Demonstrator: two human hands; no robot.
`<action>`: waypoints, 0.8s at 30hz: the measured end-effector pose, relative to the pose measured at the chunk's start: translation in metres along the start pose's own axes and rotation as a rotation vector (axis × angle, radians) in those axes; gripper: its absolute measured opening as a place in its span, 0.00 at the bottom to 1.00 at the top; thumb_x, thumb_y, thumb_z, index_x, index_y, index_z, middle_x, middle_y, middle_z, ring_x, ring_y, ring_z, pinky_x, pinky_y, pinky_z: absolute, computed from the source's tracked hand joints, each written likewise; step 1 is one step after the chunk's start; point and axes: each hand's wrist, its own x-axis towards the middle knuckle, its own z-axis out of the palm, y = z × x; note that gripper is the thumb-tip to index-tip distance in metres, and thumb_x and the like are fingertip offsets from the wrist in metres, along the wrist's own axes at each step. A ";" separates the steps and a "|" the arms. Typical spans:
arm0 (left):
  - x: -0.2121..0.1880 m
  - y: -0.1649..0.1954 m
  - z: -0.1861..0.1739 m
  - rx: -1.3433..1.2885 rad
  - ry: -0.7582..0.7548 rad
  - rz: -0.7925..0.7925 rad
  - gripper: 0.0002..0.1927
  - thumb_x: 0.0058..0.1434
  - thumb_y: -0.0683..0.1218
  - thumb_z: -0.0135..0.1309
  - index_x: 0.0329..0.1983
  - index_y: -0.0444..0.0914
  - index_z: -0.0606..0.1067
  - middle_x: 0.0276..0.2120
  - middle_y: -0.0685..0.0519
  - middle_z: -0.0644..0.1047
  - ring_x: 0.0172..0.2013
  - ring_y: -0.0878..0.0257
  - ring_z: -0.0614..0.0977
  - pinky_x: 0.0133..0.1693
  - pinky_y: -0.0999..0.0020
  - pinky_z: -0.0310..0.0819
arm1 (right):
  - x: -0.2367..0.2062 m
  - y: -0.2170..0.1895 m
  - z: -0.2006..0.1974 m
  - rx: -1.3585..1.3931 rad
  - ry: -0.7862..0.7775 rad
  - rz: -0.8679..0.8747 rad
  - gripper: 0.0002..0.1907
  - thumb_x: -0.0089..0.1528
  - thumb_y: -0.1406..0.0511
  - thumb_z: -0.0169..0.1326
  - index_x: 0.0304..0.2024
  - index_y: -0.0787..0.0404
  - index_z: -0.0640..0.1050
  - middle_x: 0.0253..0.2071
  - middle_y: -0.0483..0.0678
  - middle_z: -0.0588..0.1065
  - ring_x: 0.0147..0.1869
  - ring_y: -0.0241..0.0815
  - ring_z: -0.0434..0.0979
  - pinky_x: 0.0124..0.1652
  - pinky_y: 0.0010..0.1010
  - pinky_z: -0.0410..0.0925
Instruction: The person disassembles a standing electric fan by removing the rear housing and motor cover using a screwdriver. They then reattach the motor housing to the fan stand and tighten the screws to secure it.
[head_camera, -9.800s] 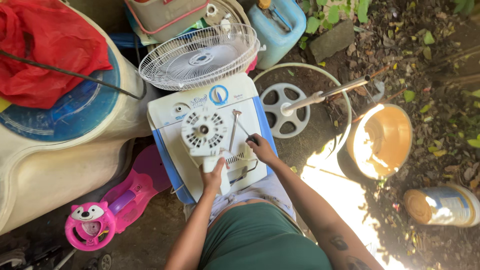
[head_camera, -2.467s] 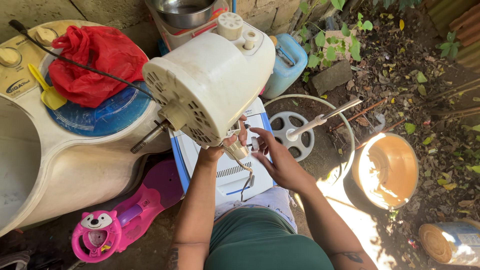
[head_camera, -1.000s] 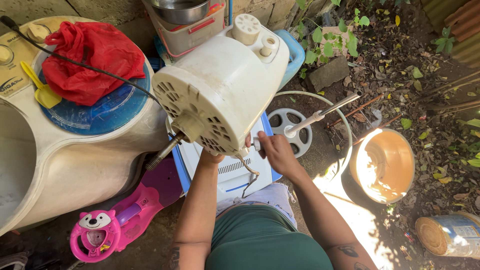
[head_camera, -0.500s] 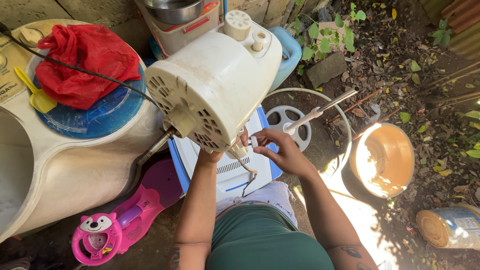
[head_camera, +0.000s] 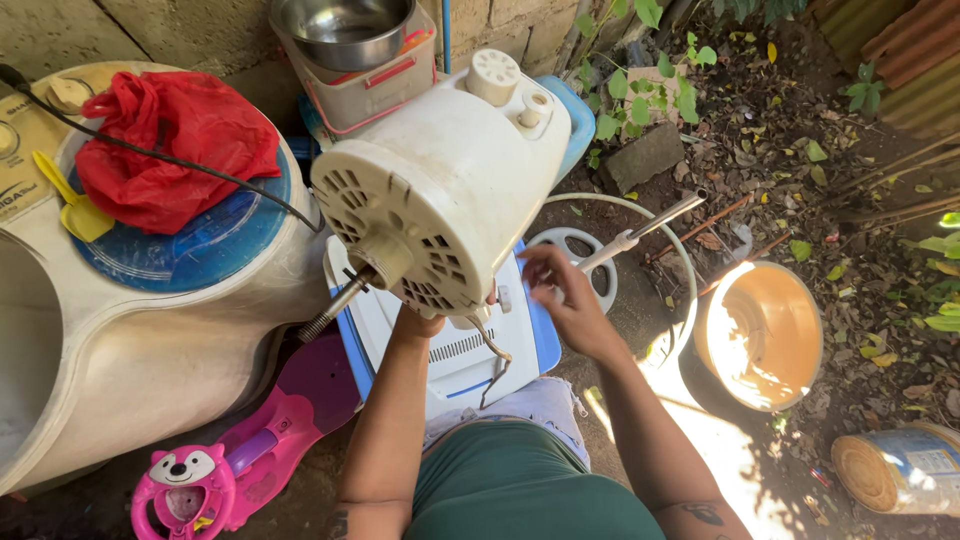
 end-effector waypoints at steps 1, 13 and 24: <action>-0.001 -0.001 0.000 0.002 0.004 -0.004 0.31 0.61 0.59 0.67 0.57 0.36 0.72 0.39 0.48 0.79 0.36 0.55 0.83 0.38 0.58 0.79 | -0.001 -0.010 -0.004 -0.009 -0.014 -0.123 0.27 0.57 0.59 0.62 0.53 0.68 0.72 0.46 0.52 0.74 0.50 0.46 0.75 0.45 0.36 0.70; 0.005 0.000 0.012 0.037 0.006 0.017 0.31 0.65 0.59 0.64 0.61 0.35 0.70 0.37 0.46 0.79 0.35 0.57 0.82 0.37 0.59 0.78 | -0.002 0.024 0.011 -0.124 -0.131 0.277 0.29 0.72 0.52 0.43 0.29 0.66 0.81 0.22 0.48 0.77 0.27 0.36 0.76 0.31 0.30 0.69; -0.002 -0.008 0.010 0.033 -0.010 0.008 0.28 0.64 0.58 0.66 0.56 0.34 0.74 0.37 0.47 0.79 0.36 0.55 0.83 0.39 0.57 0.79 | -0.010 0.018 -0.007 0.104 -0.053 0.055 0.18 0.66 0.55 0.53 0.47 0.63 0.77 0.36 0.45 0.71 0.40 0.36 0.70 0.40 0.27 0.66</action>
